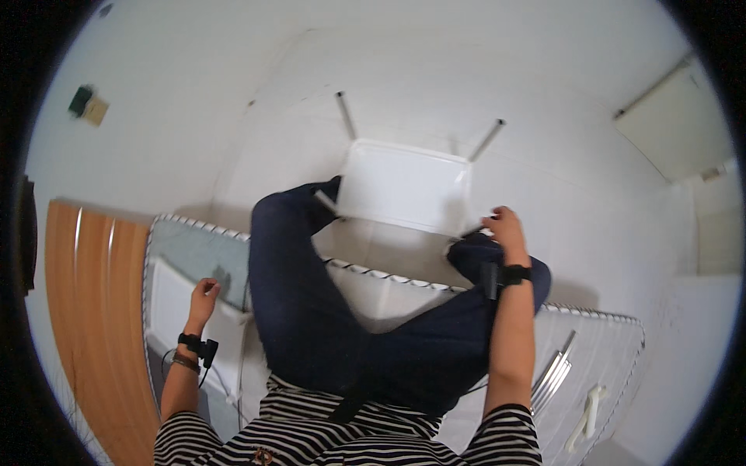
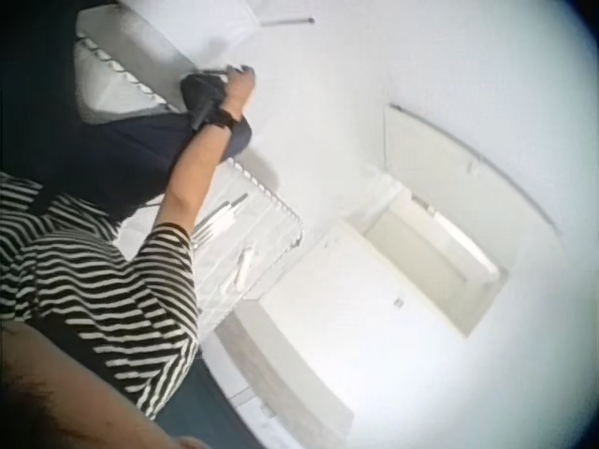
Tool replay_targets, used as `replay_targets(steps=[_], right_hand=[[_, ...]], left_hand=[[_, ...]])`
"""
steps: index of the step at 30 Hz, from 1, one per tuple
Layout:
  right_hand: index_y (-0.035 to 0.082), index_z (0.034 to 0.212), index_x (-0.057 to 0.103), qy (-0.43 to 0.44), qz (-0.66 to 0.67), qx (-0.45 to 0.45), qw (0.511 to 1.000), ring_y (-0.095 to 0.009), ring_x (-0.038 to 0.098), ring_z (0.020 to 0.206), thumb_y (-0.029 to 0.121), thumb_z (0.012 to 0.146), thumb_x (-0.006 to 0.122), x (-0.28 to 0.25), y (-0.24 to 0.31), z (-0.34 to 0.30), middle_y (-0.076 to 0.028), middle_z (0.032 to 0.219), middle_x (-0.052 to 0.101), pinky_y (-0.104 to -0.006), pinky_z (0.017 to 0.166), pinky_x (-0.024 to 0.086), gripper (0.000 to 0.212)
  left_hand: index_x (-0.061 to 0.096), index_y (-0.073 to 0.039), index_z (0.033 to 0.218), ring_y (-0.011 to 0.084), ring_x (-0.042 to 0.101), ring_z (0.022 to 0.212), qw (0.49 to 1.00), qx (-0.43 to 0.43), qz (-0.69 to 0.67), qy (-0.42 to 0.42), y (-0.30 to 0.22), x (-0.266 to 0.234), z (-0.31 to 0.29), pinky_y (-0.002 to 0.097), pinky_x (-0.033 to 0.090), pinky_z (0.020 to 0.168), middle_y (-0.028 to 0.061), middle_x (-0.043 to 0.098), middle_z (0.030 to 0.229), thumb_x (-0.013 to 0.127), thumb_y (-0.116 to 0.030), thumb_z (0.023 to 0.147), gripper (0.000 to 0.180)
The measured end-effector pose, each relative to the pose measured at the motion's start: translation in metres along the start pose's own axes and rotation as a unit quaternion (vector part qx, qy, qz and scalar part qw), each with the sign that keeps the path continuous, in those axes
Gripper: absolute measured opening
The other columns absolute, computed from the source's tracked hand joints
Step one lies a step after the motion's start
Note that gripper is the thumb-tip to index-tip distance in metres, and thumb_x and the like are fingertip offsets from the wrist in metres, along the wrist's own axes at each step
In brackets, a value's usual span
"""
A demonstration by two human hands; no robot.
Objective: Assembling a white plastic utility trolley by connecting trays with metal tubes.
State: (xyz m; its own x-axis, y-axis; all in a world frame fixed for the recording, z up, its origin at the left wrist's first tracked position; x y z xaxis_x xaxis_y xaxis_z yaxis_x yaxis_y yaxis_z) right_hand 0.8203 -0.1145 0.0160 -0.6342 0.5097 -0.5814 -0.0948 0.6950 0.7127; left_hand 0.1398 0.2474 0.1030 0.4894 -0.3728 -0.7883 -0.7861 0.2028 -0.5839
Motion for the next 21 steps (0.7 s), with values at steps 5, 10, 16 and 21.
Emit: replay_targets(steps=[5, 10, 16, 21], right_hand=[[-0.005, 0.104, 0.06, 0.018, 0.033, 0.048, 0.998, -0.019, 0.065, 0.07, 0.012, 0.08, 0.065, -0.001, -0.007, -0.001, -0.013, 0.085, 0.064, -0.0326, 0.056, 0.057, 0.03], [-0.007, 0.099, 0.062, 0.019, 0.026, 0.018, 0.999, -0.018, 0.065, 0.064, 0.008, 0.082, 0.062, 0.003, -0.007, 0.009, -0.012, 0.079, 0.065, -0.0299, 0.055, 0.057, 0.023], [-0.007, 0.099, 0.064, -0.028, 0.021, 0.026, 0.999, -0.018, 0.066, 0.062, 0.009, 0.081, 0.062, -0.009, -0.01, 0.013, -0.014, 0.076, 0.067, -0.0288, 0.055, 0.057, 0.024], [-0.008, 0.105, 0.061, 0.007, -0.029, 0.022, 0.999, -0.02, 0.066, 0.066, 0.01, 0.083, 0.06, 0.0, -0.013, 0.015, -0.015, 0.084, 0.066, -0.0293, 0.057, 0.057, 0.029]], left_hand=[[0.06, 0.003, 0.094, 0.0304, 0.063, 0.087, 0.963, -0.189, 0.175, -0.082, 0.124, -0.057, -0.098, 0.0367, 0.049, 0.078, 0.0192, 0.065, 0.089, 0.061, -0.025, 0.084, 0.03], [0.061, 0.002, 0.092, 0.0389, 0.062, 0.089, 0.895, -0.375, 0.221, -0.099, 0.206, -0.079, -0.19, 0.044, 0.048, 0.08, 0.0215, 0.065, 0.09, 0.06, -0.037, 0.083, 0.04], [0.062, 0.004, 0.091, 0.0395, 0.06, 0.092, 0.866, -0.358, 0.268, -0.225, 0.244, -0.085, -0.223, 0.0446, 0.048, 0.078, 0.0268, 0.062, 0.093, 0.067, -0.034, 0.078, 0.04], [0.05, 0.0, 0.116, 0.0337, 0.055, 0.09, 0.783, -0.601, -0.104, -0.121, 0.294, -0.044, -0.272, 0.0513, 0.047, 0.065, 0.0185, 0.057, 0.1, 0.049, -0.065, 0.083, 0.073]])
Point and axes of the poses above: each hand's wrist, its own z-axis towards the middle knuckle, its own x-axis out of the palm, y = z × x, the point moved 7 cm from there along z, towards the middle knuckle
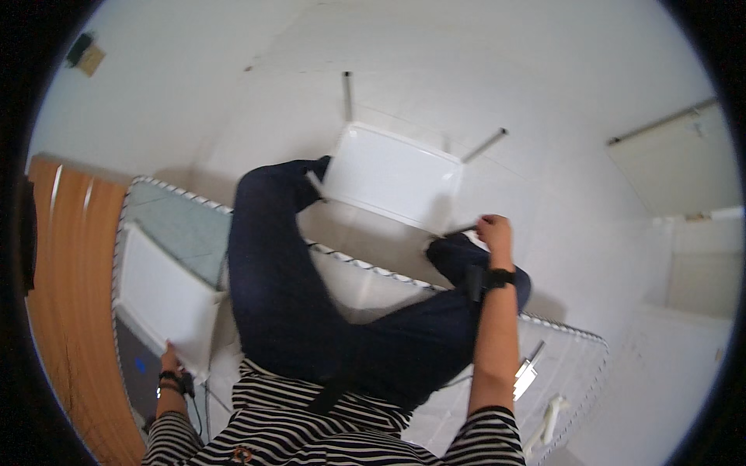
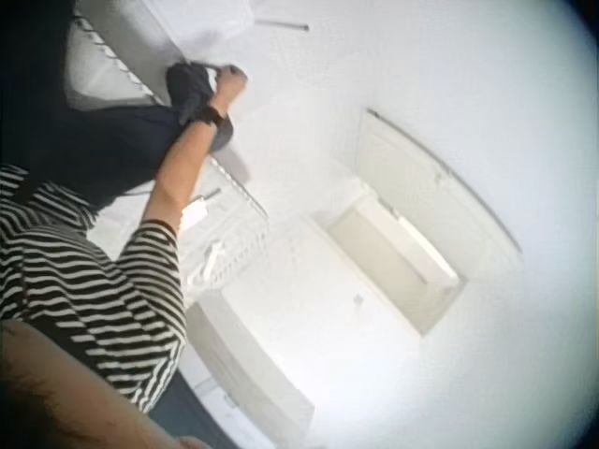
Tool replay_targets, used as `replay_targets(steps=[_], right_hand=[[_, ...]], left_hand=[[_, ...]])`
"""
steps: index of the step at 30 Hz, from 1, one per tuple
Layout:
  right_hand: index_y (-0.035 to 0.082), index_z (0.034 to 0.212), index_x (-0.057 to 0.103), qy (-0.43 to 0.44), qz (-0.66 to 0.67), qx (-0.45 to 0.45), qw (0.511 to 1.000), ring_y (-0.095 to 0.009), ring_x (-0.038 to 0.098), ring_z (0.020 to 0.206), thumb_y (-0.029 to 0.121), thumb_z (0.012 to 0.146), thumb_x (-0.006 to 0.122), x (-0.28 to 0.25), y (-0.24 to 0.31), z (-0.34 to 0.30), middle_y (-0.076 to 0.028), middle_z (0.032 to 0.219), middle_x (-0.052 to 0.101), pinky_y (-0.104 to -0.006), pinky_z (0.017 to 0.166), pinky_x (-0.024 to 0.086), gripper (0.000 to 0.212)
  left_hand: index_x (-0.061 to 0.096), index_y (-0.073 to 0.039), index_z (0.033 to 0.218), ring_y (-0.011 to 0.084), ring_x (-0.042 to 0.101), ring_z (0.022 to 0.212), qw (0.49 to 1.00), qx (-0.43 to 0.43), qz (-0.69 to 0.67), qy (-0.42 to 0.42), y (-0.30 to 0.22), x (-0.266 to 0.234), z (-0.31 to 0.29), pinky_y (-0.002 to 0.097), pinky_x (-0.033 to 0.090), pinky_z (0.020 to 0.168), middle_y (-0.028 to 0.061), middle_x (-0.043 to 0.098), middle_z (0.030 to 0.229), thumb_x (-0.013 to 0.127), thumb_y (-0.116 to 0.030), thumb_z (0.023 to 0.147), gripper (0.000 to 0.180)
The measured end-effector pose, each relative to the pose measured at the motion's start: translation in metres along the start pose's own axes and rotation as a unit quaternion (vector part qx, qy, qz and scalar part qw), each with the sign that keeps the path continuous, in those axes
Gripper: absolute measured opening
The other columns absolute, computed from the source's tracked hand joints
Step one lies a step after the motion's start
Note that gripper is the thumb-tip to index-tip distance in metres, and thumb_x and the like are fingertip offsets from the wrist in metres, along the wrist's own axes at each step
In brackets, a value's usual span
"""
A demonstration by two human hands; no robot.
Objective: Assembling a white plastic utility trolley by connecting trays with metal tubes.
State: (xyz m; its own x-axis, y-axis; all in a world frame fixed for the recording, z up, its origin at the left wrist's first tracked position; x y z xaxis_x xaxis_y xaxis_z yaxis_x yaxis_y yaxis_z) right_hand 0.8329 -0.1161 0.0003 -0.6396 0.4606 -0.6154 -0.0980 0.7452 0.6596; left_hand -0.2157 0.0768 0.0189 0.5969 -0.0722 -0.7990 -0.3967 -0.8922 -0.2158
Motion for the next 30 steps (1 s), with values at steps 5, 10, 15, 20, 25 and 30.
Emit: replay_targets(steps=[5, 10, 15, 20, 25, 30], right_hand=[[-0.007, 0.104, 0.062, -0.02, 0.07, 0.019, 0.997, -0.018, 0.066, 0.07, 0.011, 0.083, 0.063, 0.012, 0.016, -0.016, -0.013, 0.086, 0.066, -0.0286, 0.059, 0.057, 0.028], [-0.007, 0.109, 0.06, -0.06, 0.139, 0.053, 0.987, -0.018, 0.066, 0.069, 0.022, 0.082, 0.064, -0.005, 0.026, -0.035, -0.014, 0.086, 0.067, -0.0284, 0.053, 0.054, 0.039], [-0.006, 0.117, 0.055, -0.039, 0.124, 0.06, 0.99, -0.021, 0.066, 0.075, 0.028, 0.084, 0.063, -0.007, 0.03, -0.032, -0.015, 0.099, 0.064, -0.031, 0.061, 0.055, 0.048], [-0.007, 0.109, 0.061, -0.09, 0.035, -0.002, 0.995, -0.03, 0.066, 0.085, 0.033, 0.081, 0.064, -0.011, 0.011, -0.016, -0.02, 0.092, 0.067, -0.0364, 0.074, 0.053, 0.049], [-0.001, 0.11, 0.062, -0.042, 0.016, -0.052, 0.998, -0.023, 0.063, 0.077, 0.031, 0.078, 0.07, -0.001, 0.026, -0.028, -0.015, 0.088, 0.066, -0.0316, 0.065, 0.052, 0.046], [0.001, 0.1, 0.066, -0.074, -0.126, -0.123, 0.982, -0.032, 0.064, 0.087, 0.021, 0.071, 0.069, 0.005, 0.039, -0.033, -0.019, 0.095, 0.066, -0.0376, 0.078, 0.051, 0.036]], left_hand=[[0.053, 0.003, 0.111, 0.0286, 0.058, 0.093, 0.964, 0.096, -0.221, 0.113, 0.005, 0.011, 0.032, 0.0441, 0.048, 0.084, 0.0131, 0.059, 0.102, 0.047, -0.055, 0.091, 0.061], [0.051, 0.004, 0.114, 0.0278, 0.055, 0.098, 0.951, 0.131, -0.265, 0.095, -0.01, 0.028, 0.004, 0.0432, 0.044, 0.09, 0.0127, 0.057, 0.109, 0.052, -0.052, 0.09, 0.061], [0.046, 0.003, 0.124, 0.0265, 0.052, 0.108, 0.93, 0.086, -0.341, 0.104, -0.05, 0.029, -0.04, 0.0381, 0.041, 0.096, 0.0118, 0.053, 0.12, 0.051, -0.05, 0.091, 0.063], [0.038, 0.001, 0.134, 0.0277, 0.047, 0.118, 0.873, 0.156, -0.39, 0.249, -0.155, 0.051, -0.133, 0.0394, 0.038, 0.1, 0.0122, 0.046, 0.134, 0.046, -0.05, 0.093, 0.066], [0.036, -0.001, 0.137, 0.0262, 0.044, 0.121, 0.848, 0.162, -0.365, 0.35, -0.252, 0.074, -0.248, 0.038, 0.036, 0.102, 0.0116, 0.044, 0.136, 0.044, -0.047, 0.095, 0.063], [0.025, -0.006, 0.145, 0.0221, 0.042, 0.12, 0.825, 0.489, -0.141, 0.246, -0.29, 0.092, -0.303, 0.0317, 0.031, 0.103, 0.0093, 0.039, 0.137, 0.043, -0.035, 0.098, 0.058]])
Point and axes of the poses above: each hand's wrist, its own z-axis towards the middle knuckle, its own x-axis out of the palm, y = z × x, the point moved 7 cm from there along z, towards the middle knuckle
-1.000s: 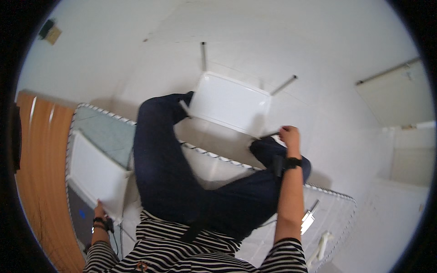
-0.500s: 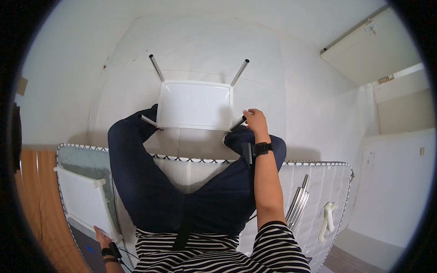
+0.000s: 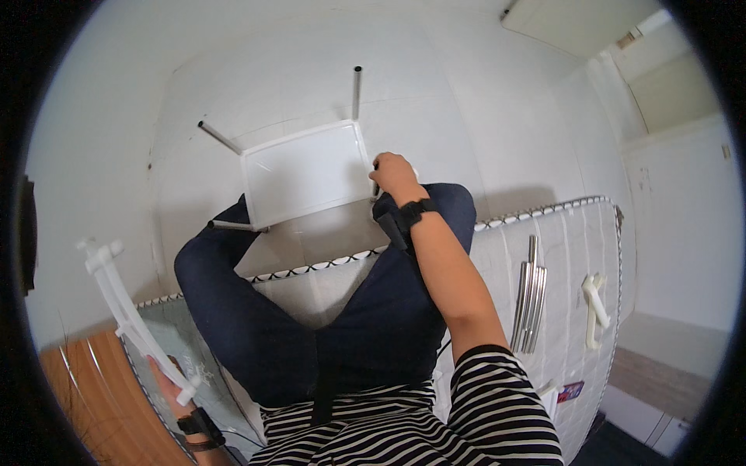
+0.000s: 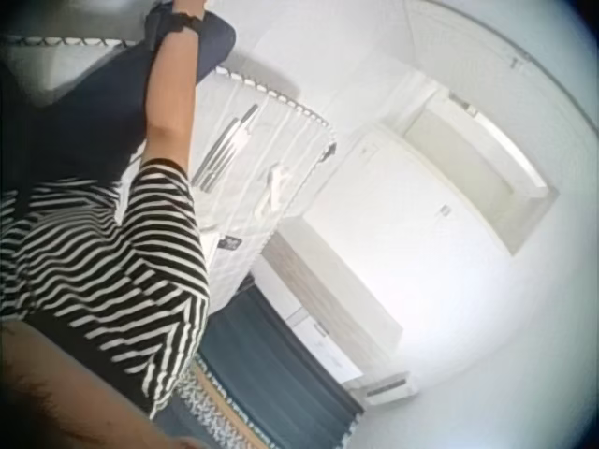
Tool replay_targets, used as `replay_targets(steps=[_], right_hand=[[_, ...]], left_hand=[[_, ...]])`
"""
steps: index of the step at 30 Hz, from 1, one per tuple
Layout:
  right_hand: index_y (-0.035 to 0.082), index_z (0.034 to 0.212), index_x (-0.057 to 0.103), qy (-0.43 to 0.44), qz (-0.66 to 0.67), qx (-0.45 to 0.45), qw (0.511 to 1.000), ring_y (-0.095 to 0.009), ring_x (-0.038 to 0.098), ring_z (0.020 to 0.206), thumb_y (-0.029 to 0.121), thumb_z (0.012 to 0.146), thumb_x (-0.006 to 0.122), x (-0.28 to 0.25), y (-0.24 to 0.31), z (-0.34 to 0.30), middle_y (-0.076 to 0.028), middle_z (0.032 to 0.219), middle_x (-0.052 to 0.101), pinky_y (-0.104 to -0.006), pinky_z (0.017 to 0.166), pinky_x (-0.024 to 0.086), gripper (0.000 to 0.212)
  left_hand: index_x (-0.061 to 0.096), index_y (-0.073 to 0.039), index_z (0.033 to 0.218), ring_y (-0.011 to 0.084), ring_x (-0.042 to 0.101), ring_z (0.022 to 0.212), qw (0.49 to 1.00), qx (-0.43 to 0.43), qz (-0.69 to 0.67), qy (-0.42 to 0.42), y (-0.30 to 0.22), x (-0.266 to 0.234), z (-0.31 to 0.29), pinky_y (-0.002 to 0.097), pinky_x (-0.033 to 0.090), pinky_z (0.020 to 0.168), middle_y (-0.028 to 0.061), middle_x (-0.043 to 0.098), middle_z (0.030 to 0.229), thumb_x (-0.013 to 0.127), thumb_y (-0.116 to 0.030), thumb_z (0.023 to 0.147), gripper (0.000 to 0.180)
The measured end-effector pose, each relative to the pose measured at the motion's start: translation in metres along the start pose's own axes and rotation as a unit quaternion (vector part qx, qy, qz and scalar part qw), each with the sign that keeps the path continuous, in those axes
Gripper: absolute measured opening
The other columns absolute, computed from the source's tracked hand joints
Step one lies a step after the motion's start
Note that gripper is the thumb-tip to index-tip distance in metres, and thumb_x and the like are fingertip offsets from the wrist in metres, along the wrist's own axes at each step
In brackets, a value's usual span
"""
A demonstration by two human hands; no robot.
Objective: Assembling a white plastic utility trolley by connecting trays with metal tubes.
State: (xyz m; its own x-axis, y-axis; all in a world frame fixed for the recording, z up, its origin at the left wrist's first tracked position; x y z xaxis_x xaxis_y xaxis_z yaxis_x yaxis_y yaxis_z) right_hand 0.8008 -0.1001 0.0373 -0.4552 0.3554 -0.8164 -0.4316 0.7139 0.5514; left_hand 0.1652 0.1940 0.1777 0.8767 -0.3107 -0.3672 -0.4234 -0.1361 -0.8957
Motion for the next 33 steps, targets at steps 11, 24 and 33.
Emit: replay_targets(steps=[11, 24, 33], right_hand=[[0.002, 0.089, 0.068, -0.024, -0.048, 0.061, 0.997, -0.034, 0.063, 0.089, 0.006, 0.071, 0.059, -0.008, 0.001, -0.001, -0.018, 0.09, 0.066, -0.0404, 0.081, 0.05, 0.021], [0.002, 0.088, 0.069, -0.042, -0.076, 0.07, 0.994, -0.035, 0.064, 0.086, 0.008, 0.069, 0.063, -0.012, -0.004, 0.002, -0.02, 0.089, 0.066, -0.039, 0.08, 0.051, 0.021], [0.001, 0.09, 0.067, -0.021, -0.053, 0.079, 0.995, -0.036, 0.063, 0.088, 0.005, 0.072, 0.058, -0.009, -0.009, 0.006, -0.021, 0.091, 0.066, -0.0412, 0.081, 0.051, 0.02]], left_hand=[[0.029, -0.003, 0.141, 0.019, 0.046, 0.113, 0.988, 0.115, 0.057, 0.082, 0.001, 0.093, -0.008, 0.0303, 0.037, 0.099, 0.0086, 0.044, 0.126, 0.047, -0.031, 0.097, 0.054], [0.04, -0.002, 0.133, 0.0202, 0.05, 0.115, 0.939, -0.158, -0.294, 0.085, -0.003, 0.155, -0.012, 0.0311, 0.036, 0.102, 0.0092, 0.052, 0.126, 0.04, -0.046, 0.097, 0.056], [0.042, -0.002, 0.129, 0.0198, 0.053, 0.108, 0.928, -0.216, -0.303, 0.038, 0.015, 0.152, -0.005, 0.0311, 0.041, 0.096, 0.0093, 0.055, 0.12, 0.046, -0.045, 0.095, 0.056]])
Point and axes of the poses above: each hand's wrist, its own z-axis towards the middle knuckle, its own x-axis out of the palm, y = z × x, the point moved 7 cm from there along z, towards the middle knuckle
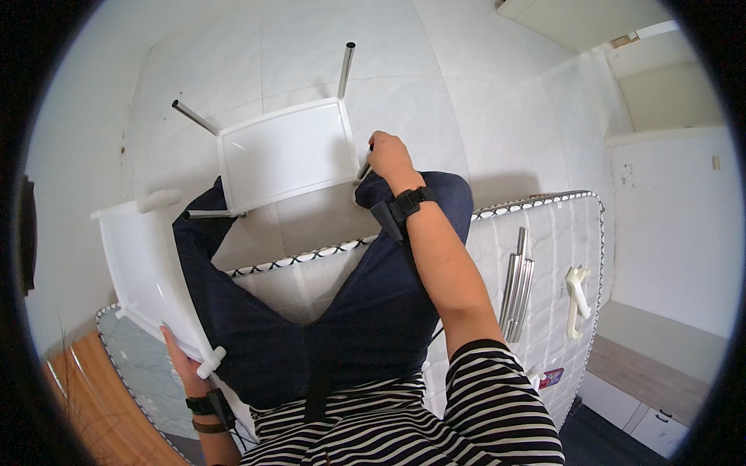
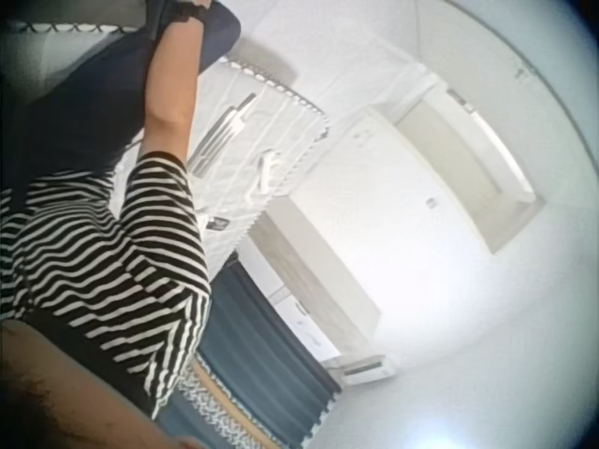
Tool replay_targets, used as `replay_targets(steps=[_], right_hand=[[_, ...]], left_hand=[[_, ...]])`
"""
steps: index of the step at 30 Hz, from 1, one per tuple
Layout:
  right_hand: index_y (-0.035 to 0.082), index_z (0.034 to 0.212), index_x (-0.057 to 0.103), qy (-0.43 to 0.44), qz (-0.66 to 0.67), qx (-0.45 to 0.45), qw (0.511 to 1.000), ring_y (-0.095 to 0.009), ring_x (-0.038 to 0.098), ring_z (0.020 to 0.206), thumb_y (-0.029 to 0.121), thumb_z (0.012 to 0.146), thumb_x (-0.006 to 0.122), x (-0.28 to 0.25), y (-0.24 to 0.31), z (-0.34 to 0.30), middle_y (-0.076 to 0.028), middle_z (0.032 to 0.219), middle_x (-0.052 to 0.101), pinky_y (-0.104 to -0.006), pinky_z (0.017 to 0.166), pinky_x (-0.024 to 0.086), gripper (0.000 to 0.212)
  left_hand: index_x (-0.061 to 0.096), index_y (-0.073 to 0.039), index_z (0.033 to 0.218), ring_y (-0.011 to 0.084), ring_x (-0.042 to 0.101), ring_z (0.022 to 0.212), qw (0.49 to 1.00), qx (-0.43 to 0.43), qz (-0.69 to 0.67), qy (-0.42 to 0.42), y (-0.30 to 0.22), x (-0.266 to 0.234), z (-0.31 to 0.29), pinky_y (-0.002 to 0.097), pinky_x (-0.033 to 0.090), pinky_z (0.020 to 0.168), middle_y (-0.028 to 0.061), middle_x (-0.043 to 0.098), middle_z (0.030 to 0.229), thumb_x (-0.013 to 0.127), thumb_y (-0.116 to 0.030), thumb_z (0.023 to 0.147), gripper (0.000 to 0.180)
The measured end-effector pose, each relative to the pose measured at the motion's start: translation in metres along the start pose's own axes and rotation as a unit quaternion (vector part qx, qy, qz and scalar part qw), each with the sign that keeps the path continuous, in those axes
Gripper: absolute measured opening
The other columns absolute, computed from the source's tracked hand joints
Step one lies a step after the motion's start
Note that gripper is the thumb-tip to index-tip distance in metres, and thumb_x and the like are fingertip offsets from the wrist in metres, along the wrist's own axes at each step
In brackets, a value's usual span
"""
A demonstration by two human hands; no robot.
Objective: Assembling a white plastic utility trolley by connecting trays with metal tubes.
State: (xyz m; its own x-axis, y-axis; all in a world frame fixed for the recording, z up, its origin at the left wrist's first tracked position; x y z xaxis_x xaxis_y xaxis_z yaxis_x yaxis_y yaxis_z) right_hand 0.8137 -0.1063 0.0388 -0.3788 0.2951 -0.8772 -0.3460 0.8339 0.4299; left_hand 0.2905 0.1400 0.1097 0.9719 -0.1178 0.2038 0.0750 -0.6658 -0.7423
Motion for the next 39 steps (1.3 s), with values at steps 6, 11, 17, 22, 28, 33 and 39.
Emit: replay_targets(steps=[6, 11, 17, 22, 28, 33, 39], right_hand=[[-0.001, 0.1, 0.065, 0.049, 0.266, -0.023, 0.963, -0.022, 0.063, 0.081, 0.012, 0.073, 0.07, 0.002, 0.022, 0.002, -0.012, 0.087, 0.065, -0.0316, 0.079, 0.05, 0.03], [-0.003, 0.116, 0.053, 0.065, 0.607, -0.006, 0.792, -0.021, 0.061, 0.092, 0.01, 0.083, 0.064, -0.022, 0.052, -0.01, -0.011, 0.096, 0.062, -0.0332, 0.084, 0.05, 0.037], [0.0, 0.121, 0.047, 0.024, 0.72, 0.066, 0.691, -0.026, 0.06, 0.094, 0.017, 0.093, 0.055, -0.035, 0.05, -0.013, -0.012, 0.102, 0.059, -0.038, 0.082, 0.052, 0.034], [0.002, 0.109, 0.05, 0.037, 0.68, 0.129, 0.721, -0.019, 0.057, 0.075, 0.03, 0.096, 0.049, -0.026, 0.041, -0.013, -0.01, 0.093, 0.058, -0.0322, 0.065, 0.052, 0.032], [0.0, 0.11, 0.044, 0.048, 0.68, 0.151, 0.716, -0.02, 0.058, 0.074, 0.02, 0.095, 0.053, -0.003, 0.018, -0.001, -0.013, 0.091, 0.058, -0.0298, 0.061, 0.051, 0.027], [-0.001, 0.119, 0.036, 0.067, 0.698, 0.137, 0.699, -0.025, 0.061, 0.082, 0.008, 0.092, 0.053, -0.015, 0.043, -0.011, -0.017, 0.101, 0.055, -0.0323, 0.063, 0.052, 0.033], [0.0, 0.126, 0.032, -0.011, 0.707, 0.157, 0.69, -0.025, 0.061, 0.083, 0.008, 0.093, 0.051, -0.02, 0.032, -0.01, -0.018, 0.099, 0.053, -0.031, 0.057, 0.052, 0.039]], left_hand=[[0.041, -0.002, 0.13, 0.0221, 0.053, 0.111, 0.999, -0.025, -0.047, 0.012, 0.004, -0.006, 0.01, 0.0341, 0.042, 0.097, 0.0102, 0.053, 0.125, 0.048, -0.043, 0.095, 0.054], [0.04, -0.002, 0.131, 0.0228, 0.053, 0.112, 0.998, -0.019, -0.057, 0.033, 0.006, -0.005, 0.011, 0.0346, 0.043, 0.097, 0.0118, 0.052, 0.127, 0.048, -0.043, 0.095, 0.056], [0.04, -0.002, 0.132, 0.0233, 0.052, 0.114, 0.996, -0.037, -0.085, -0.002, 0.009, -0.016, 0.018, 0.0363, 0.041, 0.098, 0.01, 0.051, 0.128, 0.047, -0.041, 0.096, 0.054], [0.04, -0.002, 0.131, 0.0228, 0.052, 0.113, 0.998, -0.023, -0.064, 0.007, 0.007, -0.012, 0.019, 0.0358, 0.042, 0.097, 0.0101, 0.052, 0.126, 0.048, -0.04, 0.096, 0.053], [0.041, -0.003, 0.13, 0.0224, 0.054, 0.111, 0.997, -0.031, -0.075, 0.012, 0.01, -0.012, 0.021, 0.0359, 0.044, 0.095, 0.0104, 0.054, 0.124, 0.048, -0.04, 0.096, 0.051], [0.042, -0.003, 0.13, 0.0227, 0.055, 0.109, 0.997, -0.028, -0.078, 0.004, 0.01, -0.013, 0.021, 0.0361, 0.045, 0.094, 0.0104, 0.055, 0.123, 0.047, -0.04, 0.096, 0.05], [0.041, -0.003, 0.131, 0.0233, 0.055, 0.11, 0.996, -0.032, -0.082, 0.004, 0.011, -0.015, 0.022, 0.0362, 0.045, 0.094, 0.0106, 0.054, 0.124, 0.047, -0.04, 0.096, 0.051]])
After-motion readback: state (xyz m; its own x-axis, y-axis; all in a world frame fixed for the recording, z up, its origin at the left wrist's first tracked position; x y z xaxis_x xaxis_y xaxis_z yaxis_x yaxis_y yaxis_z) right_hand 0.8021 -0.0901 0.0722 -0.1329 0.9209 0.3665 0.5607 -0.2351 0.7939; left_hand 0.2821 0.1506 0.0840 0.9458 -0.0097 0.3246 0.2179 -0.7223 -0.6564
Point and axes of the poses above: each hand's wrist, its own z-axis towards the middle knuckle, its own x-axis out of the palm, y = z × x, the point moved 7 cm from there along z, towards the middle knuckle
